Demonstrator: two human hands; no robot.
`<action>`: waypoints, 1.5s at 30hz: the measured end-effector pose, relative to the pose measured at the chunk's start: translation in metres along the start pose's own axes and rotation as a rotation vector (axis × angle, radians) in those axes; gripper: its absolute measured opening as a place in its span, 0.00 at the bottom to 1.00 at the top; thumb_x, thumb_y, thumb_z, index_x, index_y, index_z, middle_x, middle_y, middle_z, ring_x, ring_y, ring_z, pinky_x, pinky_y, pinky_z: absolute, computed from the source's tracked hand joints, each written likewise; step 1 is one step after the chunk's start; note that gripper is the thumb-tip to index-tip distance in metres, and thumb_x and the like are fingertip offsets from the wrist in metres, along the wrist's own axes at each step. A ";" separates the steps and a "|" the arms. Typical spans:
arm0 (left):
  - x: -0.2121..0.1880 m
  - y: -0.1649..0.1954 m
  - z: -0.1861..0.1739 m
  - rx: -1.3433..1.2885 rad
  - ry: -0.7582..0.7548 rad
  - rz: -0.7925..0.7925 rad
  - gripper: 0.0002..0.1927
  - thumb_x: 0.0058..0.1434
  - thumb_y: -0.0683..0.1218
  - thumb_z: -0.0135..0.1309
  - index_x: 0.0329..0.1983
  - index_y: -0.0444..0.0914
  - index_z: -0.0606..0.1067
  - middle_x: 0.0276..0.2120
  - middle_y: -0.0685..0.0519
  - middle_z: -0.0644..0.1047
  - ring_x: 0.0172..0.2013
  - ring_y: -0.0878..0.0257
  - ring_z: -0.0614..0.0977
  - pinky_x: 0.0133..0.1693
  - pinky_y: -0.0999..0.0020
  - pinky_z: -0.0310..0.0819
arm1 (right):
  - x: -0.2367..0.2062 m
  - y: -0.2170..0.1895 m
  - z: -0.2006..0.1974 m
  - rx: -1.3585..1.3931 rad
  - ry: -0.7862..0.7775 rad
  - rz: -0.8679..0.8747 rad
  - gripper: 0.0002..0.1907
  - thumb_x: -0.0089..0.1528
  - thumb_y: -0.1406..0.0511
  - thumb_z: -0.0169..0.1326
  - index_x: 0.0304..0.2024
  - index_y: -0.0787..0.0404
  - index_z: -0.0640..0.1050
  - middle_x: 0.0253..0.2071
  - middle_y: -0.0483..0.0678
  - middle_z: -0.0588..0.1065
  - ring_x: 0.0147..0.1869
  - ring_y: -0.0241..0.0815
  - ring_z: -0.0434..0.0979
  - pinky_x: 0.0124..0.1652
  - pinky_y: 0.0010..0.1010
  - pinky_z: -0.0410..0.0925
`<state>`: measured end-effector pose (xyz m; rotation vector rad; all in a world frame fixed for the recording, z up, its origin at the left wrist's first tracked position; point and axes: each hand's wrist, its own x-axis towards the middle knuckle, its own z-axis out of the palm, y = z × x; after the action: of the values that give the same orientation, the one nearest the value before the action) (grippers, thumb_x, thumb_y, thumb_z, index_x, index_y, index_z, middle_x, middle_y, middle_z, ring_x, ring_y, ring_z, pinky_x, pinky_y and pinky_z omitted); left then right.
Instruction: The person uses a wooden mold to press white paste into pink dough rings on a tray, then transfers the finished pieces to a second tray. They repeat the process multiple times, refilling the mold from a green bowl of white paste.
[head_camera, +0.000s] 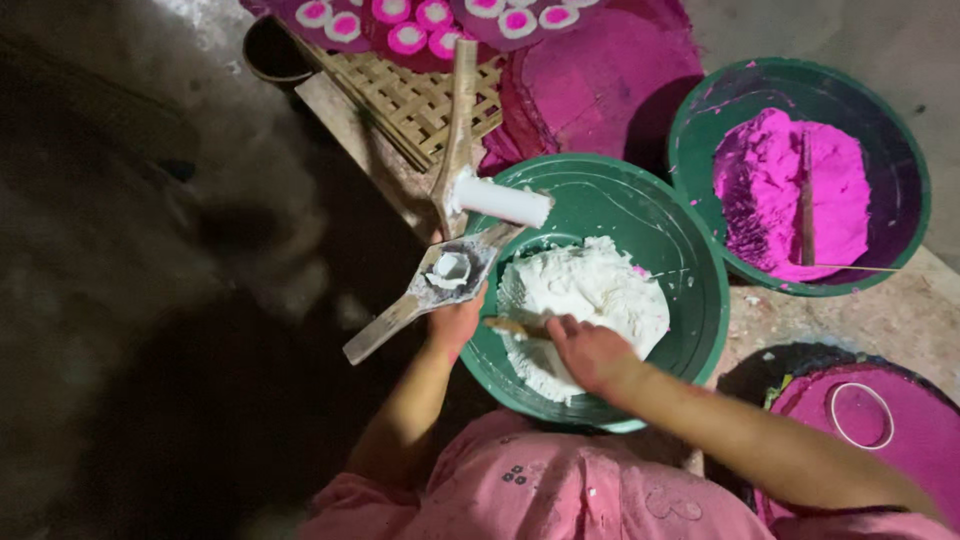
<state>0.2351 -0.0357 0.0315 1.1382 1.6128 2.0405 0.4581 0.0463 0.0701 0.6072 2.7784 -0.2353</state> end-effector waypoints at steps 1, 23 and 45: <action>0.000 0.002 0.001 0.020 0.006 0.001 0.40 0.60 0.35 0.59 0.75 0.32 0.56 0.61 0.46 0.72 0.60 0.57 0.75 0.63 0.63 0.69 | 0.004 0.008 -0.007 0.044 -0.089 0.014 0.20 0.65 0.65 0.44 0.60 0.60 0.65 0.48 0.60 0.74 0.43 0.58 0.82 0.40 0.47 0.74; 0.000 0.037 0.006 0.291 -0.139 0.035 0.40 0.57 0.44 0.67 0.71 0.34 0.63 0.56 0.46 0.77 0.55 0.55 0.80 0.57 0.62 0.76 | -0.121 0.058 -0.075 0.479 -0.159 -0.271 0.26 0.58 0.63 0.57 0.61 0.54 0.76 0.52 0.56 0.82 0.53 0.59 0.82 0.47 0.44 0.71; -0.035 0.046 0.052 0.313 -0.749 0.155 0.29 0.61 0.47 0.62 0.66 0.45 0.70 0.63 0.47 0.74 0.64 0.53 0.75 0.65 0.59 0.67 | -0.139 -0.001 -0.162 -0.518 0.189 -0.212 0.18 0.56 0.65 0.51 0.48 0.58 0.79 0.34 0.47 0.78 0.31 0.45 0.80 0.25 0.34 0.72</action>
<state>0.3062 -0.0389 0.0625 1.8914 1.4808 1.1904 0.5400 0.0277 0.2664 0.2129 2.9037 0.5128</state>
